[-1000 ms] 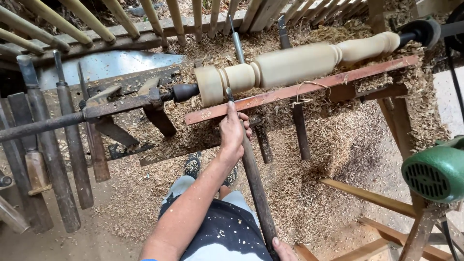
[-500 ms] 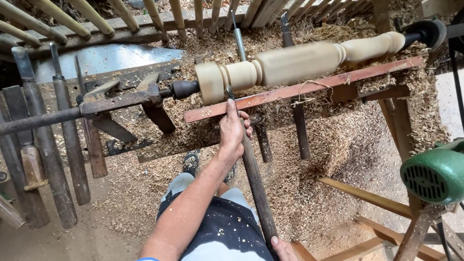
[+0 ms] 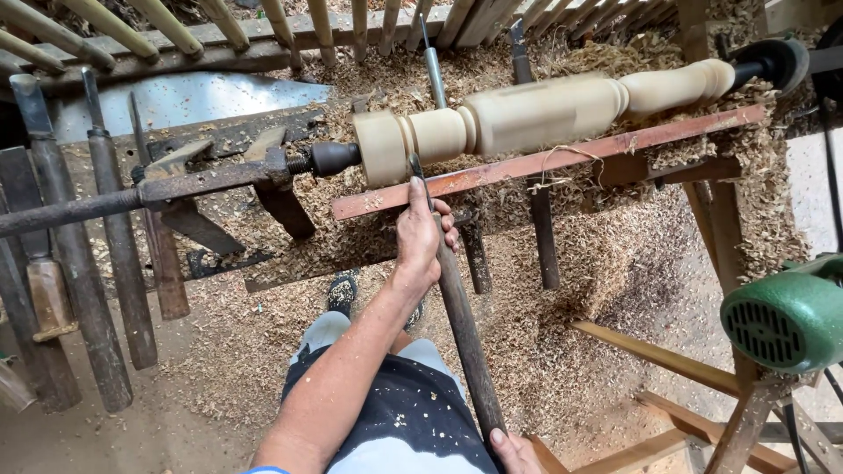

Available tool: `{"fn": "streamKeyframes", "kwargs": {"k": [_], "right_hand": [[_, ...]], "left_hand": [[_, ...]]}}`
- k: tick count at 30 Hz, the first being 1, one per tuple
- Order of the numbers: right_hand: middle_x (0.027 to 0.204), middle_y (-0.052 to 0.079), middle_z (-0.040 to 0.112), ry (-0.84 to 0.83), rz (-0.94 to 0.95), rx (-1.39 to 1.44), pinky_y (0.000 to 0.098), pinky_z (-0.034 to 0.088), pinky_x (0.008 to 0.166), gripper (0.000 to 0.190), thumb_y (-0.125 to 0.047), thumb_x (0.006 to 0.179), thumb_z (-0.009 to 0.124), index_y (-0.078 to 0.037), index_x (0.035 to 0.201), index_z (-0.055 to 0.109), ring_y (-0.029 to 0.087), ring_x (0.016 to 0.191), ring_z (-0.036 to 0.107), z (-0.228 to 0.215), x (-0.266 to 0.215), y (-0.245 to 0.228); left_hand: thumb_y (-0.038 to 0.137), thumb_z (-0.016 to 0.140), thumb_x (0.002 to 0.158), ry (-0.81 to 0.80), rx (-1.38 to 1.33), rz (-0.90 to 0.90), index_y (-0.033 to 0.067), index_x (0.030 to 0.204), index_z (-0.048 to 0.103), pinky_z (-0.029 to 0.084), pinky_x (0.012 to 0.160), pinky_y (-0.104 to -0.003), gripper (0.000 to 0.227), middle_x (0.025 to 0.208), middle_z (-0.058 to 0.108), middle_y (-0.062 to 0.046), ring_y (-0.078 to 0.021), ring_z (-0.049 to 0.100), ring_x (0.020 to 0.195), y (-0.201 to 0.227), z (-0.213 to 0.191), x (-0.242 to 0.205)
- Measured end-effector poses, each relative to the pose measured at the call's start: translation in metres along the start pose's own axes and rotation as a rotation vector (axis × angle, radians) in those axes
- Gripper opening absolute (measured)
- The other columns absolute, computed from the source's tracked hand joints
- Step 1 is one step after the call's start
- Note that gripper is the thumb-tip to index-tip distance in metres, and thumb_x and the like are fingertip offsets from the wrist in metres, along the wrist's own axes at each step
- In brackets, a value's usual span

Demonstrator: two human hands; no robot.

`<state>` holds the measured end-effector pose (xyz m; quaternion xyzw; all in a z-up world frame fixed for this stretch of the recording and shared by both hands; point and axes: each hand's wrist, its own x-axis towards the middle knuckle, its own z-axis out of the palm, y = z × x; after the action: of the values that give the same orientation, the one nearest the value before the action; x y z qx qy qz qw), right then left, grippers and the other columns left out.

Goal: Shaping a wooden furniture leg using a wood lathe and manual chisels.

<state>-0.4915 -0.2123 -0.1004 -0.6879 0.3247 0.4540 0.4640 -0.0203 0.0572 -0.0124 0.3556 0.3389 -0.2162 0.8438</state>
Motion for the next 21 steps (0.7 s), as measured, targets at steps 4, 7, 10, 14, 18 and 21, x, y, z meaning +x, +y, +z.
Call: {"fn": "streamKeyframes", "kwargs": {"k": [4,7,10,14,18,21], "right_hand": [[0.103,0.014,0.083,0.060,-0.057,0.024,0.0367,0.052,0.099,0.065,-0.059,0.093,0.051,-0.005,0.118,0.078,0.022,0.110,0.073,-0.007,0.021,-0.026],[0.108,0.017,0.082,0.103,-0.147,0.242,0.0374,0.050,0.101,0.061,-0.054,0.092,0.059,-0.004,0.124,0.073,0.022,0.111,0.072,0.003,0.007,-0.049],[0.107,0.007,0.082,-0.012,0.057,-0.052,0.0316,0.047,0.104,0.062,-0.057,0.093,0.051,-0.012,0.128,0.074,0.013,0.112,0.071,-0.017,-0.011,-0.094],[0.095,0.003,0.078,-0.052,-0.018,-0.036,0.0289,0.050,0.095,0.056,-0.056,0.093,0.052,-0.015,0.124,0.074,0.010,0.100,0.071,-0.019,-0.013,-0.089],[0.072,0.003,0.069,0.013,-0.119,0.019,0.0317,0.051,0.069,0.055,-0.055,0.096,0.056,-0.003,0.091,0.076,0.014,0.072,0.065,-0.023,-0.001,-0.056],[0.068,0.002,0.069,0.004,-0.129,0.042,0.0313,0.052,0.064,0.054,-0.054,0.095,0.057,-0.004,0.085,0.074,0.013,0.066,0.066,-0.026,-0.005,-0.062]], "left_hand": [[0.070,0.040,0.099,-0.016,-0.029,-0.005,0.0086,0.086,0.051,0.044,0.038,-0.032,0.063,0.059,0.048,-0.001,-0.0126,0.048,0.043,-0.001,-0.001,0.002],[0.069,0.040,0.099,-0.021,-0.032,-0.003,0.0091,0.086,0.050,0.045,0.038,-0.033,0.062,0.059,0.048,-0.001,-0.0124,0.048,0.044,0.000,0.000,0.000],[0.070,0.040,0.099,-0.033,-0.053,0.002,0.0092,0.086,0.050,0.045,0.038,-0.032,0.063,0.059,0.048,-0.001,-0.0124,0.048,0.043,-0.002,0.000,0.002],[0.071,0.039,0.099,-0.047,-0.059,0.005,0.0087,0.086,0.051,0.046,0.039,-0.031,0.064,0.059,0.048,-0.001,-0.0123,0.049,0.043,-0.004,-0.002,0.003],[0.071,0.040,0.098,-0.060,-0.082,0.012,0.0092,0.086,0.051,0.046,0.039,-0.032,0.063,0.059,0.048,0.000,-0.0120,0.049,0.044,-0.004,-0.001,0.003],[0.071,0.042,0.098,-0.055,-0.091,0.012,0.0093,0.086,0.051,0.046,0.039,-0.032,0.063,0.060,0.048,0.000,-0.0120,0.049,0.044,-0.005,-0.001,0.003]]}}
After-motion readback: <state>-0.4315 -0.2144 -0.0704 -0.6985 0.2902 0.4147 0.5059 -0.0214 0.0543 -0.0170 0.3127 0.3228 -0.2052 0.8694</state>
